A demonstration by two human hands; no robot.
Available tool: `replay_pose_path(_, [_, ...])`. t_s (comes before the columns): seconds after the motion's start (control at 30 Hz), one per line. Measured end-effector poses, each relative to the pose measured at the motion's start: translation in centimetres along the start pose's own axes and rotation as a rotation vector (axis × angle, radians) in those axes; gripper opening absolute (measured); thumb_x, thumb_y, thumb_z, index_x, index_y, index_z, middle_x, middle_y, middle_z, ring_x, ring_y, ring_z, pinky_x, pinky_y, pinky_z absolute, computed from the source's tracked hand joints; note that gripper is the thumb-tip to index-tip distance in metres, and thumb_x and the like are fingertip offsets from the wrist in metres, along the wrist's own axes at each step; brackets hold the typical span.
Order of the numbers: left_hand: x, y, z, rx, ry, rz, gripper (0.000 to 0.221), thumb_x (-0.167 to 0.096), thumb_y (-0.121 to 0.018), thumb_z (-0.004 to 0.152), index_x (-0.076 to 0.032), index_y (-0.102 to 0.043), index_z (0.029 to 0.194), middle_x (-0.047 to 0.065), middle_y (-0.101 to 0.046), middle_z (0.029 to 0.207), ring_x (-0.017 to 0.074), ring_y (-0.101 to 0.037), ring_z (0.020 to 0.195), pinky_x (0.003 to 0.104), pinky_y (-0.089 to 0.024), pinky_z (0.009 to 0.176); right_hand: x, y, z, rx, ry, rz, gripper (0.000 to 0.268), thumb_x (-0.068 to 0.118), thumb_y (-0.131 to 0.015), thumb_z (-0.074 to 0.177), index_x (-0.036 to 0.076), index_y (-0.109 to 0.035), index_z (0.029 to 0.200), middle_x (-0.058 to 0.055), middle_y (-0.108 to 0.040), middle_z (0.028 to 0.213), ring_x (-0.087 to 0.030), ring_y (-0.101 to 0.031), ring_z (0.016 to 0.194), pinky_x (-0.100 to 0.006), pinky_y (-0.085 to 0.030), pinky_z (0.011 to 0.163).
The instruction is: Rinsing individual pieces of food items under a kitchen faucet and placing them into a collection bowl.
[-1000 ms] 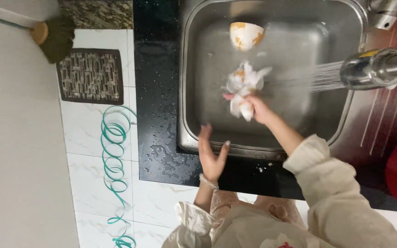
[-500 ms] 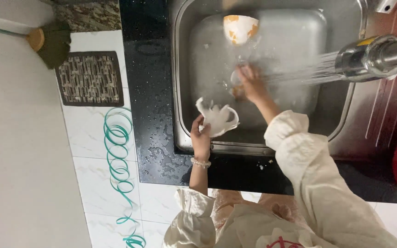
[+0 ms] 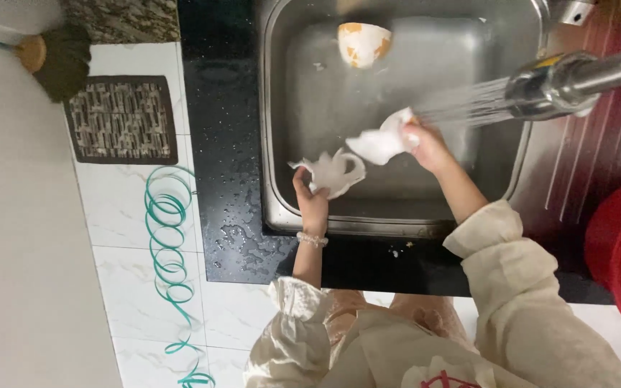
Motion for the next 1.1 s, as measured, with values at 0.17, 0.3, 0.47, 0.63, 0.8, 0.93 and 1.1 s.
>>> replay_pose_path(0.17, [-8.3, -9.1, -1.7, 0.219, -0.208, -0.129, 0.116, 0.027, -0.049, 0.075, -0.026, 0.002, 0.165, 0.025, 0.006, 0.168, 0.0525, -0.014, 0.149, 0.057, -0.036, 0.113, 11.2, -2.6, -8.8, -0.038, -0.080, 0.426, 0.019, 0.019, -0.079, 0.083, 0.016, -0.074, 0.101, 0.002, -0.076, 0.096, -0.012, -0.074, 0.091, -0.032, -0.061, 0.081])
replay_pose_path(0.3, [-7.3, -15.6, -1.4, 0.337, -0.018, -0.192, 0.070, 0.011, -0.041, 0.096, -0.015, -0.030, 0.161, 0.027, -0.020, 0.165, 0.0497, -0.048, 0.131, 0.048, -0.061, 0.087, 12.3, 0.7, -10.3, -0.143, 0.072, 0.388, 0.041, 0.013, -0.082, 0.089, 0.012, -0.062, 0.124, -0.004, -0.075, 0.118, -0.022, -0.074, 0.112, -0.048, -0.060, 0.098])
replay_pose_path(0.47, [-4.8, -20.2, -1.9, 0.556, 0.274, -0.643, 0.042, -0.039, -0.057, 0.078, -0.009, -0.070, 0.105, 0.014, -0.068, 0.095, 0.0319, -0.068, 0.080, 0.057, -0.063, 0.063, 17.2, -2.2, -16.1, -0.232, 0.905, -0.933, 0.033, 0.022, -0.073, 0.100, -0.002, -0.067, 0.121, -0.023, -0.067, 0.099, -0.041, -0.067, 0.095, -0.048, -0.054, 0.076])
replay_pose_path(0.63, [0.1, -17.9, 2.0, 0.404, -0.012, -0.196, 0.052, -0.016, -0.081, 0.078, -0.011, -0.067, 0.128, 0.016, -0.067, 0.113, 0.0261, -0.068, 0.094, 0.043, -0.062, 0.073, 16.6, -4.1, -14.4, -0.081, 0.769, -0.744, 0.031, 0.032, -0.072, 0.103, 0.004, -0.072, 0.116, -0.018, -0.071, 0.110, -0.037, -0.067, 0.108, -0.046, -0.055, 0.089])
replay_pose_path(0.8, [-0.2, -13.4, 2.5, 0.214, 0.102, -0.048, 0.033, -0.014, -0.080, 0.074, -0.010, -0.074, 0.106, 0.000, -0.068, 0.094, 0.0122, -0.059, 0.084, 0.029, -0.049, 0.072, 17.6, -8.9, -5.1, -0.080, 1.195, -0.751, 0.019, 0.007, -0.077, 0.096, 0.003, -0.066, 0.111, -0.016, -0.064, 0.128, -0.032, -0.057, 0.125, -0.040, -0.038, 0.109])
replay_pose_path(0.93, [0.3, -8.1, 1.4, -0.081, 0.361, -0.218, 0.049, -0.011, -0.084, 0.069, -0.006, -0.071, 0.117, 0.008, -0.070, 0.103, 0.0223, -0.064, 0.086, 0.034, -0.053, 0.064, 15.0, -13.6, 6.2, -0.141, 0.803, -1.063, 0.088, 0.028, -0.089, 0.087, 0.006, -0.036, 0.153, -0.014, -0.030, 0.160, -0.033, -0.035, 0.147, -0.045, -0.034, 0.117])
replay_pose_path(1.1, [-3.9, -2.9, -1.7, -0.123, 0.294, -0.339, 0.041, -0.005, -0.075, 0.077, -0.002, -0.068, 0.117, 0.015, -0.070, 0.111, 0.0280, -0.066, 0.095, 0.036, -0.054, 0.073, 12.3, -16.3, 10.1, -0.204, 0.615, -1.324, 0.113, 0.038, -0.094, 0.077, 0.016, -0.019, 0.159, -0.006, -0.035, 0.159, -0.034, -0.044, 0.133, -0.044, -0.047, 0.102])
Point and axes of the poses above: each hand's wrist, its own z-axis towards the middle knuckle, its own y-axis out of the back of the hand, x = y × z, the point moved 9 cm from there along z, towards the middle knuckle
